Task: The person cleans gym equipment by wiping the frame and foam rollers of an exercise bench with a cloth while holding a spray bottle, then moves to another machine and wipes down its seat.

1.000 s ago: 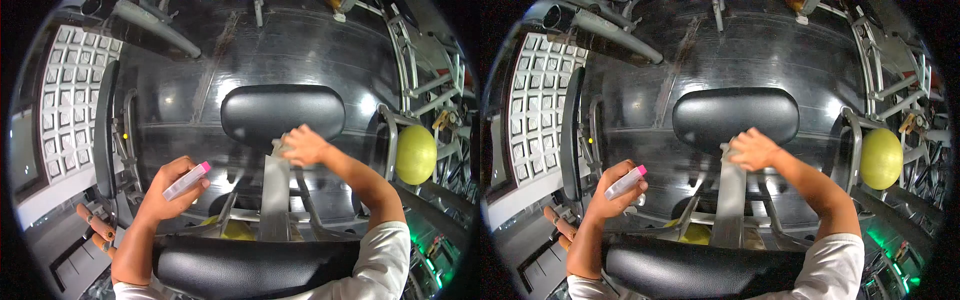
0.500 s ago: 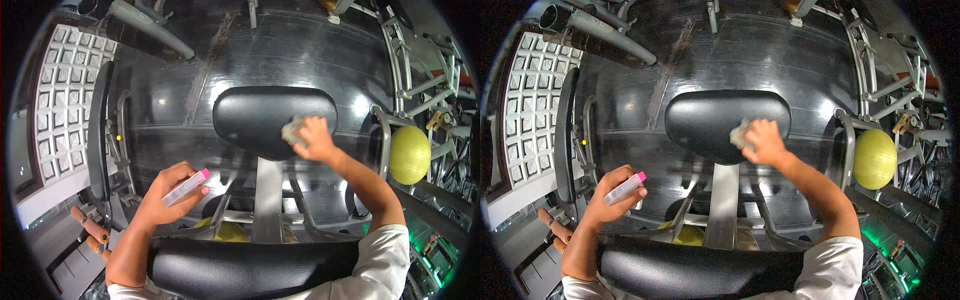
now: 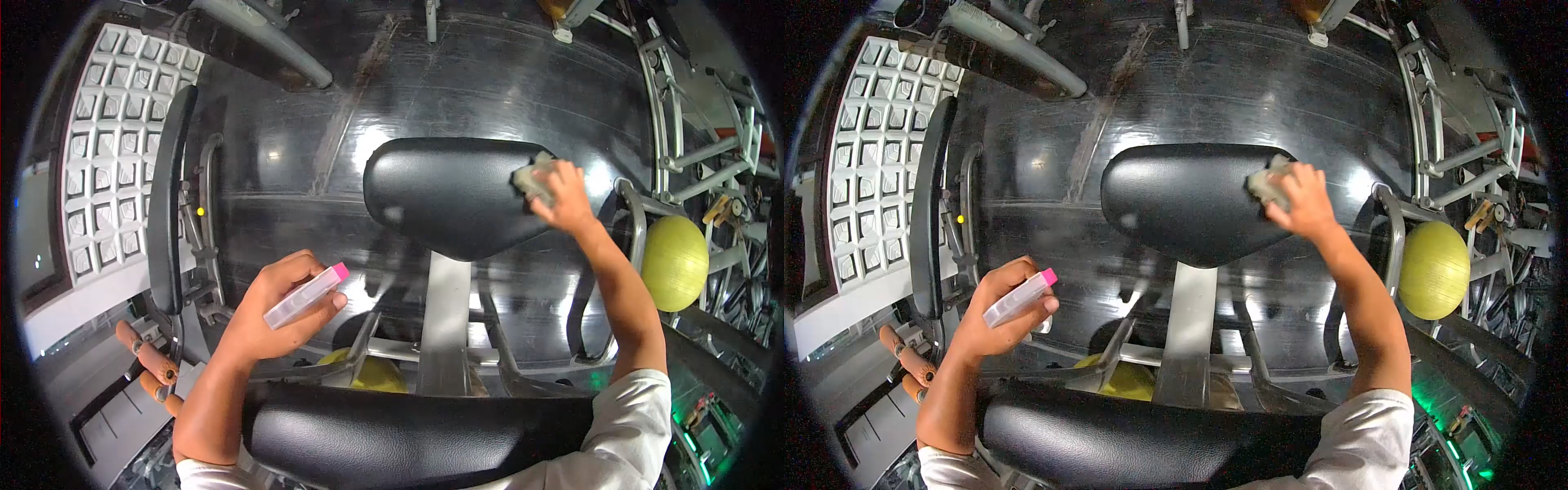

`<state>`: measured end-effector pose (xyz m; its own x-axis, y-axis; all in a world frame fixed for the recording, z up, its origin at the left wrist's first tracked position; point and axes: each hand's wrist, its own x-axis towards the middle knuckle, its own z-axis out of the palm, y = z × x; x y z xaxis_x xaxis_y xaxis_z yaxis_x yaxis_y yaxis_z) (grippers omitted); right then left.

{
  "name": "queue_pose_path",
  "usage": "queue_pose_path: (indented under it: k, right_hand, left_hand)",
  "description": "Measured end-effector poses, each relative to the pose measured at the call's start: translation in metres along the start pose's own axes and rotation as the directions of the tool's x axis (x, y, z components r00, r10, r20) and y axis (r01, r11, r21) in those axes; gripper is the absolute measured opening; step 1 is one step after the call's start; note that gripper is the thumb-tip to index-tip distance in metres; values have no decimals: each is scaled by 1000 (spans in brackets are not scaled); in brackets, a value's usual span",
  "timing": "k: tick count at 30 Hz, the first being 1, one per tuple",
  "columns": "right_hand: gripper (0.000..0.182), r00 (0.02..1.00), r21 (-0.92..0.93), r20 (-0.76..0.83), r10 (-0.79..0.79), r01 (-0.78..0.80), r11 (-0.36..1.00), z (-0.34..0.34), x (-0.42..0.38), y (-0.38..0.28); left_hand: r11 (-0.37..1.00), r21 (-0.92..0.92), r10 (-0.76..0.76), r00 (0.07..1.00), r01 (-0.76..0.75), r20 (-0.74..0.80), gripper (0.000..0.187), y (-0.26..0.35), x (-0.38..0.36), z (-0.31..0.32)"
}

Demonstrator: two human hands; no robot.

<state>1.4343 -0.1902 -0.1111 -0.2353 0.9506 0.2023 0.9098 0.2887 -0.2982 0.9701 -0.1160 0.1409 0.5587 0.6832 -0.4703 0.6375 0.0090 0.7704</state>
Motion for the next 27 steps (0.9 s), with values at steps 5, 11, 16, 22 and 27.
queue_pose_path:
  k: [5, 11, 16, 22, 27]
  right_hand:
    - [52, 951, 134, -103, 292, -278, 951, 16, -8, -1]
    - [48, 972, 108, 156, -175, 160, 981, 29, -12, -99]
    - [48, 896, 146, 248, -367, 340, 929, 22, -2, -103]
    - [45, 995, 9, 62, -78, 77, 997, -4, 11, -15]
    - [44, 778, 250, -32, 628, -602, 758, 6, -1, 23]
  left_hand:
    - [1000, -3, 13, 1000, -13, 16, 19, 0, 2, 2]
    - [1000, -11, 20, 1000, -20, -7, 18, -4, 4, 6]
    - [993, -101, -65, 997, 60, -45, 18, -3, 3, 5]
    - [990, -132, -53, 997, 44, -61, 14, -1, 0, 0]
    - [997, -74, 3, 998, -8, -69, 17, -1, 2, 3]
